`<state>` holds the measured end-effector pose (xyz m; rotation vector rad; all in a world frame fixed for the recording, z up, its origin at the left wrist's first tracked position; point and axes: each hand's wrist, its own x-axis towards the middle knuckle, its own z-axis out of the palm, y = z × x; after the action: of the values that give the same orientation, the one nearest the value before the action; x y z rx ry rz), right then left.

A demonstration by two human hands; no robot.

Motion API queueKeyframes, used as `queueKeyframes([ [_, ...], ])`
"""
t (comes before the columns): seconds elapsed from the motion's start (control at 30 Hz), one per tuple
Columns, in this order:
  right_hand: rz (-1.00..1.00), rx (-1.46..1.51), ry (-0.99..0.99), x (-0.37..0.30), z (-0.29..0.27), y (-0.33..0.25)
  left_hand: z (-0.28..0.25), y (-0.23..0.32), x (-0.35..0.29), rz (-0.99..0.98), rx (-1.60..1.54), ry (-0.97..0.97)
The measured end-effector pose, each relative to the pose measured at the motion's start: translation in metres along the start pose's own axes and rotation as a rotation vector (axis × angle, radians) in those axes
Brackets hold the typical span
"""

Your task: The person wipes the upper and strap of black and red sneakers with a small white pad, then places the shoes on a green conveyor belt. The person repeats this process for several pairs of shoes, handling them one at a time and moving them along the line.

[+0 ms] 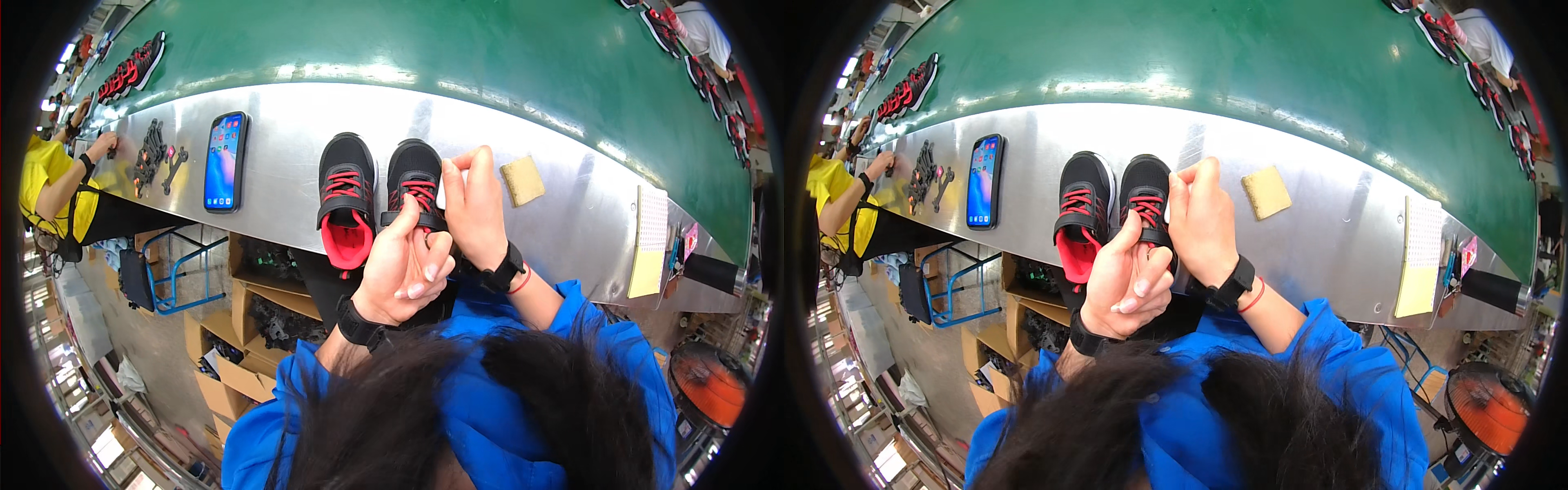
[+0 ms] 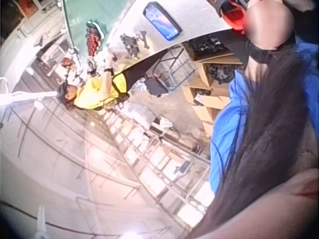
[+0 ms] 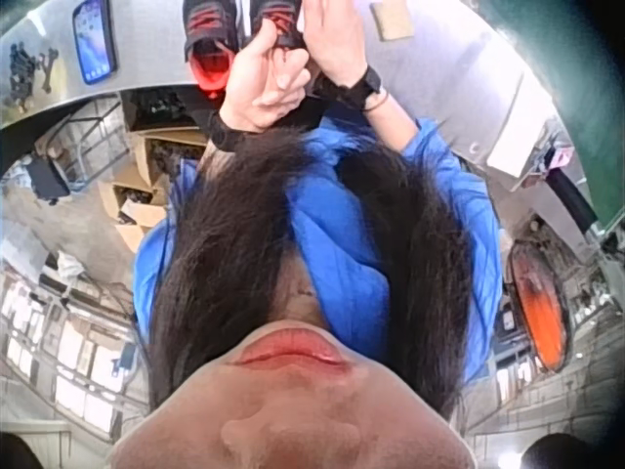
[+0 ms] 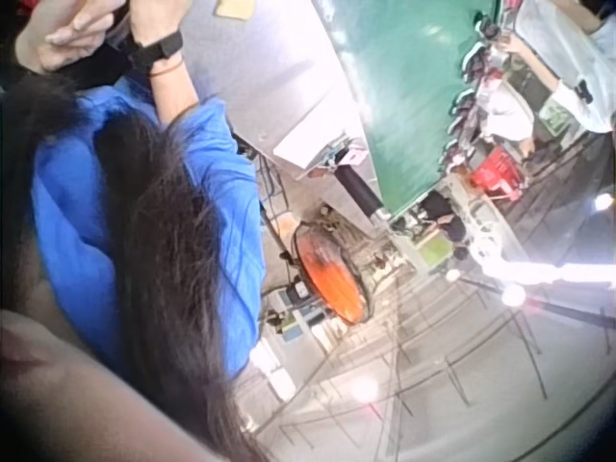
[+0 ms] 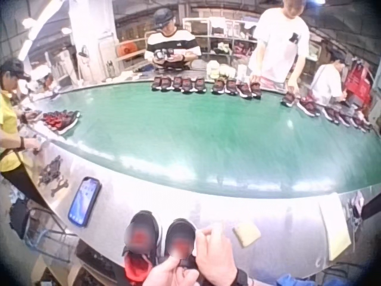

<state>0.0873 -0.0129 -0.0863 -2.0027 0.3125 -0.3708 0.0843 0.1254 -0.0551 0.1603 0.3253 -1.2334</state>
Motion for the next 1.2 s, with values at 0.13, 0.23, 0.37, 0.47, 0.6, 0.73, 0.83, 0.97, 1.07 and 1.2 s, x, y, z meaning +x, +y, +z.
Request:
queueKeyframes([
  [0.13, 0.015, -0.014, 0.062, 0.024, 0.006, 0.013, -0.001, 0.0, 0.001, -0.004, 0.024, 0.0],
  [0.23, -0.023, 0.005, 0.093, 0.012, 0.003, 0.002, 0.0, 0.001, -0.002, -0.02, 0.017, 0.005],
  [0.37, -0.053, -0.003, 0.025, 0.004, -0.002, 0.004, -0.002, -0.004, -0.002, 0.004, 0.067, -0.015],
  [0.47, -0.044, -0.024, 0.063, 0.029, 0.006, 0.015, 0.0, 0.001, 0.0, 0.017, 0.026, 0.017],
  [0.6, -0.031, -0.003, 0.026, 0.02, 0.002, 0.004, 0.003, 0.0, -0.001, 0.032, 0.061, 0.048],
  [0.73, -0.003, 0.098, -0.063, -0.008, -0.003, 0.004, 0.008, -0.002, 0.002, 0.07, 0.086, 0.12],
  [0.83, -0.126, 0.026, 0.012, 0.016, 0.0, 0.013, 0.0, -0.002, 0.002, 0.033, 0.053, 0.012],
  [0.97, -0.092, 0.03, 0.004, 0.025, -0.001, 0.004, 0.001, -0.001, 0.001, 0.019, 0.029, 0.018],
  [1.07, -0.118, 0.035, -0.12, 0.0, -0.01, -0.002, 0.006, -0.005, -0.001, 0.07, 0.055, 0.072],
  [1.2, -0.016, -0.018, -0.029, 0.024, -0.008, 0.016, 0.008, -0.002, 0.001, 0.053, 0.116, 0.098],
])
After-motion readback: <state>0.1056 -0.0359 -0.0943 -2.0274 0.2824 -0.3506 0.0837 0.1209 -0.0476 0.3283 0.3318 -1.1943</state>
